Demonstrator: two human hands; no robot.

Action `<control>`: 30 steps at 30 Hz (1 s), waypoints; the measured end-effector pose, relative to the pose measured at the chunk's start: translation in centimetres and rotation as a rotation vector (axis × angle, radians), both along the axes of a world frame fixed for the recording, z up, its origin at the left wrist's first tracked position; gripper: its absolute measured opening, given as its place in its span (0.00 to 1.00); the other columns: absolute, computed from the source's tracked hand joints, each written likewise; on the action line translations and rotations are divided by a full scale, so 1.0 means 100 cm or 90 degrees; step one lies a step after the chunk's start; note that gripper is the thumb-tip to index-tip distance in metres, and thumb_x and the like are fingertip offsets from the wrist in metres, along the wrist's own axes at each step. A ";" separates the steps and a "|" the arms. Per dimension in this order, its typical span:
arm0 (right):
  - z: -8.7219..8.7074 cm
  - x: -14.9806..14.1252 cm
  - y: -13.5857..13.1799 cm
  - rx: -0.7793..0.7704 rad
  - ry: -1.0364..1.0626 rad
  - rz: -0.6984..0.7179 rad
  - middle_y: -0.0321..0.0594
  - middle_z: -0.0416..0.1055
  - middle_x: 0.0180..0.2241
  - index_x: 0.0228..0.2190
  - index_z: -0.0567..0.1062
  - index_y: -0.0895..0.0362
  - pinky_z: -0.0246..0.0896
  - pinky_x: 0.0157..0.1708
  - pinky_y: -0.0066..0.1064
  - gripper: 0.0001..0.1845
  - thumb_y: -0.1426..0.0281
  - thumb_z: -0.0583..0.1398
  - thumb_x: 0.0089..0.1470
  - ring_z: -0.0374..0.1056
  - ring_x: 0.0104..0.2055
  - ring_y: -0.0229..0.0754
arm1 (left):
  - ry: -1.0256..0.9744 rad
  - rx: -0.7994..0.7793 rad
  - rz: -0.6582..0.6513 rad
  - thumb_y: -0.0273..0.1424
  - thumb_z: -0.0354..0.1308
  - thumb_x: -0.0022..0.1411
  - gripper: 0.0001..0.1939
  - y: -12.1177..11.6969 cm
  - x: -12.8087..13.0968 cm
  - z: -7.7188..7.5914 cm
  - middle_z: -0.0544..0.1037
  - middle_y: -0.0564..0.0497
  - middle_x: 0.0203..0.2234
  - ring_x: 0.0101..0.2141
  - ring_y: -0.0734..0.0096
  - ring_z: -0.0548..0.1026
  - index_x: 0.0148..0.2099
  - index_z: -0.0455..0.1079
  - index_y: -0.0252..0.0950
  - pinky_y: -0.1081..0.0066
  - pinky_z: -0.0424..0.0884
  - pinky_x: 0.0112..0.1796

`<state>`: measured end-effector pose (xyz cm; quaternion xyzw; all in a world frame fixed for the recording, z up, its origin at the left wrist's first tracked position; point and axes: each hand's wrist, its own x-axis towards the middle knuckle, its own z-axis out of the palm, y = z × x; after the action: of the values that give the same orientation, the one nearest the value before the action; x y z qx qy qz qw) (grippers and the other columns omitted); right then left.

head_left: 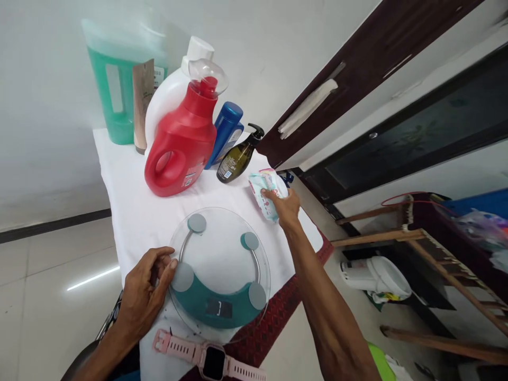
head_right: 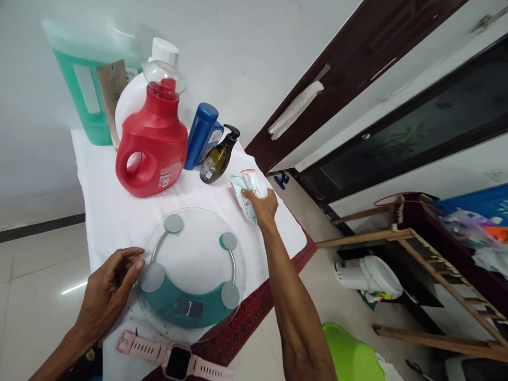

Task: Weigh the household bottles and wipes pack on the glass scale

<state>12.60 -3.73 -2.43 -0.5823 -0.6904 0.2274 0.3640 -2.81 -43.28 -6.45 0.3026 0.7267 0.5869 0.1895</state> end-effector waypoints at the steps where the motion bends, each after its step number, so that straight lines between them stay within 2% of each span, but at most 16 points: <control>1: -0.003 -0.014 0.013 -0.016 -0.002 -0.042 0.42 0.76 0.35 0.37 0.74 0.54 0.74 0.43 0.48 0.33 0.54 0.79 0.33 0.75 0.44 0.57 | 0.001 -0.002 0.004 0.48 0.62 0.71 0.18 0.000 0.000 -0.001 0.81 0.51 0.29 0.26 0.68 0.78 0.46 0.80 0.38 0.71 0.75 0.27; 3: -0.007 -0.041 0.031 -0.044 -0.002 -0.096 0.46 0.77 0.39 0.37 0.73 0.54 0.74 0.50 0.52 0.32 0.55 0.79 0.33 0.74 0.48 0.60 | 0.001 -0.009 0.012 0.48 0.62 0.71 0.18 0.001 0.001 -0.004 0.81 0.51 0.29 0.27 0.67 0.79 0.46 0.80 0.39 0.71 0.76 0.28; 7: -0.013 -0.084 0.051 -0.054 -0.001 -0.057 0.56 0.76 0.50 0.45 0.73 0.56 0.69 0.59 0.56 0.35 0.54 0.77 0.41 0.72 0.57 0.63 | 0.002 -0.035 0.026 0.48 0.62 0.72 0.17 0.002 0.002 -0.007 0.82 0.51 0.29 0.27 0.67 0.79 0.46 0.80 0.40 0.71 0.77 0.27; 10: -0.016 -0.108 0.055 -0.052 -0.013 -0.012 0.64 0.69 0.62 0.52 0.72 0.58 0.63 0.65 0.59 0.37 0.57 0.75 0.44 0.63 0.68 0.67 | 0.012 -0.039 0.024 0.47 0.63 0.71 0.16 0.003 0.002 -0.004 0.81 0.52 0.28 0.26 0.68 0.79 0.45 0.81 0.41 0.72 0.76 0.27; 12: -0.014 -0.115 0.054 -0.046 -0.024 0.037 0.61 0.67 0.65 0.52 0.73 0.56 0.61 0.67 0.58 0.36 0.61 0.75 0.43 0.59 0.71 0.66 | 0.015 -0.029 0.029 0.46 0.63 0.71 0.15 0.004 0.002 -0.003 0.81 0.52 0.28 0.26 0.68 0.79 0.44 0.81 0.40 0.72 0.76 0.26; 14: -0.008 -0.111 0.048 -0.039 -0.030 0.085 0.57 0.70 0.62 0.50 0.74 0.55 0.61 0.66 0.56 0.34 0.63 0.75 0.41 0.62 0.68 0.64 | 0.013 -0.020 0.031 0.46 0.63 0.71 0.15 0.004 0.002 -0.003 0.82 0.51 0.29 0.27 0.67 0.80 0.44 0.81 0.40 0.71 0.77 0.27; 16: 0.003 -0.097 0.035 -0.022 -0.036 0.103 0.57 0.72 0.59 0.48 0.74 0.56 0.61 0.66 0.57 0.32 0.62 0.74 0.42 0.64 0.66 0.63 | 0.010 -0.013 0.028 0.46 0.63 0.71 0.15 0.004 0.002 -0.005 0.82 0.51 0.29 0.28 0.67 0.80 0.44 0.80 0.39 0.71 0.77 0.27; 19: 0.025 -0.075 -0.005 0.068 -0.018 0.093 0.58 0.72 0.58 0.46 0.73 0.56 0.59 0.67 0.57 0.24 0.58 0.69 0.52 0.64 0.66 0.61 | 0.001 -0.001 0.017 0.45 0.61 0.71 0.15 0.003 0.002 -0.009 0.82 0.51 0.30 0.28 0.67 0.80 0.45 0.79 0.39 0.70 0.76 0.29; 20: 0.032 -0.072 -0.025 0.136 0.028 0.107 0.55 0.75 0.54 0.43 0.74 0.55 0.62 0.64 0.55 0.20 0.57 0.67 0.55 0.69 0.61 0.58 | -0.003 0.004 0.014 0.44 0.61 0.71 0.15 0.003 0.002 -0.010 0.82 0.51 0.30 0.28 0.67 0.80 0.46 0.79 0.39 0.69 0.76 0.30; 22: 0.043 -0.078 -0.076 0.172 0.113 0.230 0.46 0.78 0.42 0.37 0.75 0.53 0.70 0.56 0.50 0.15 0.53 0.64 0.61 0.74 0.48 0.51 | -0.010 0.012 0.006 0.44 0.61 0.71 0.15 0.003 0.002 -0.011 0.82 0.51 0.31 0.29 0.67 0.79 0.47 0.79 0.39 0.69 0.76 0.31; 24: 0.046 -0.100 -0.133 0.089 0.174 0.403 0.41 0.80 0.39 0.36 0.76 0.51 0.74 0.51 0.44 0.17 0.50 0.63 0.63 0.76 0.44 0.48 | -0.019 0.019 0.002 0.44 0.60 0.72 0.15 0.002 0.002 -0.011 0.81 0.51 0.31 0.28 0.67 0.79 0.47 0.78 0.39 0.68 0.76 0.32; 26: 0.042 -0.134 -0.184 -0.036 0.216 0.536 0.42 0.82 0.47 0.43 0.77 0.49 0.75 0.55 0.45 0.20 0.47 0.65 0.63 0.78 0.52 0.49 | -0.029 0.026 0.001 0.44 0.60 0.72 0.15 0.002 0.002 -0.012 0.81 0.50 0.31 0.29 0.67 0.78 0.47 0.78 0.38 0.68 0.76 0.33; 28: 0.034 -0.172 -0.220 -0.122 0.274 0.564 0.44 0.79 0.56 0.49 0.75 0.49 0.74 0.62 0.49 0.27 0.45 0.69 0.58 0.75 0.61 0.52 | -0.043 0.028 -0.002 0.44 0.60 0.72 0.15 0.002 0.004 -0.013 0.81 0.50 0.32 0.30 0.66 0.78 0.47 0.77 0.38 0.68 0.75 0.32; 29: 0.029 -0.190 -0.231 -0.141 0.299 0.545 0.44 0.77 0.58 0.48 0.73 0.48 0.72 0.65 0.51 0.28 0.45 0.70 0.56 0.74 0.64 0.53 | -0.047 0.026 -0.006 0.44 0.59 0.72 0.16 0.002 0.004 -0.014 0.81 0.50 0.31 0.29 0.66 0.78 0.48 0.77 0.38 0.68 0.74 0.32; 30: 0.024 -0.207 -0.238 -0.148 0.303 0.527 0.43 0.78 0.54 0.44 0.70 0.47 0.74 0.64 0.50 0.25 0.46 0.70 0.58 0.75 0.61 0.52 | -0.051 0.022 -0.011 0.44 0.58 0.72 0.16 0.002 0.004 -0.015 0.80 0.50 0.31 0.29 0.67 0.77 0.48 0.77 0.38 0.68 0.72 0.31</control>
<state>-8.06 -27.53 -0.05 -0.2275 -0.7314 0.5556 0.3234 -2.36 -43.10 -7.92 0.2887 0.7056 0.6093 0.2181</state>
